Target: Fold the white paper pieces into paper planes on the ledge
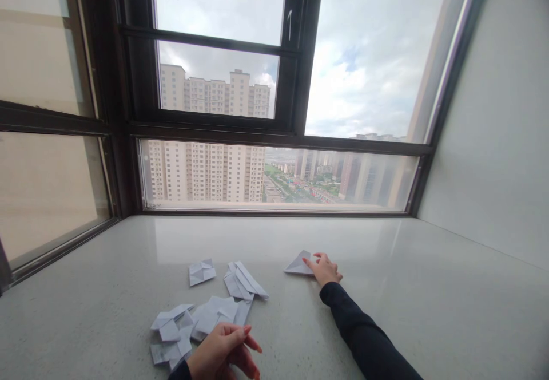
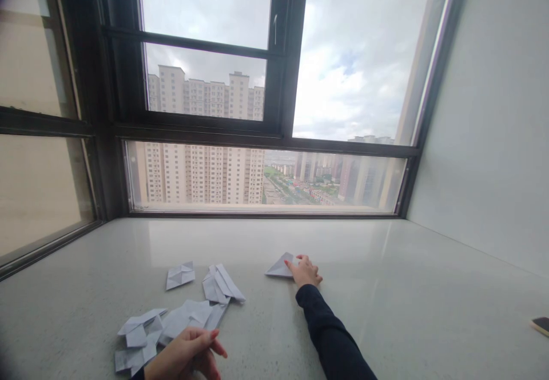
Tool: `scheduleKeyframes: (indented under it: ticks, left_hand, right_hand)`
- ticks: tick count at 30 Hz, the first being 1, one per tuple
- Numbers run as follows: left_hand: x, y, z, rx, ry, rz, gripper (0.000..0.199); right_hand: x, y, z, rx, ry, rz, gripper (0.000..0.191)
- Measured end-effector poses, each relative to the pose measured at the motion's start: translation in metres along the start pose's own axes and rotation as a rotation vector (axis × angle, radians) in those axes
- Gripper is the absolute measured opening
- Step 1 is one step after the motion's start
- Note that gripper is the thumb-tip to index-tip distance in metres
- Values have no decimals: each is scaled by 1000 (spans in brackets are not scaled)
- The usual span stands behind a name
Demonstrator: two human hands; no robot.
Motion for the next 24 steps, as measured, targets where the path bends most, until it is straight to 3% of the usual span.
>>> scheduleKeyframes:
  ticks: [4, 7, 11, 14, 16, 19, 24]
  left_hand:
    - [0, 0, 0, -3, 1, -7, 48]
    - [-1, -1, 1, -4, -11, -26, 46]
    - [0, 0, 0, -5, 21, -34, 47]
    - [1, 1, -1, -15, 42, -48, 45]
    - [2, 2, 0, -17, 49, -50, 45]
    - [2, 4, 0, -13, 54, -44, 47]
    - [1, 3, -1, -5, 59, -56, 49]
  right_hand:
    - [-8, 7, 19, 24, -80, 4, 44]
    - [-27, 29, 26, 39, -105, 99, 41]
    - [-74, 77, 4, 58, 46, 377, 27]
    - [-119, 117, -20, 8, 219, 667, 38]
    - [-139, 135, -30, -72, 284, 785, 42]
    - [-153, 148, -34, -171, 344, 866, 32]
    - [-160, 148, -28, -204, 352, 883, 21]
Point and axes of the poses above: each hand's wrist, its own x-axis towards the middle knuckle, its own z-axis out of the back of the hand, y = z × x, the point moved 9 cm from there along x, towards the middle knuckle, and after that the axes turned 1 degree about -x, right-handed, at the moved point
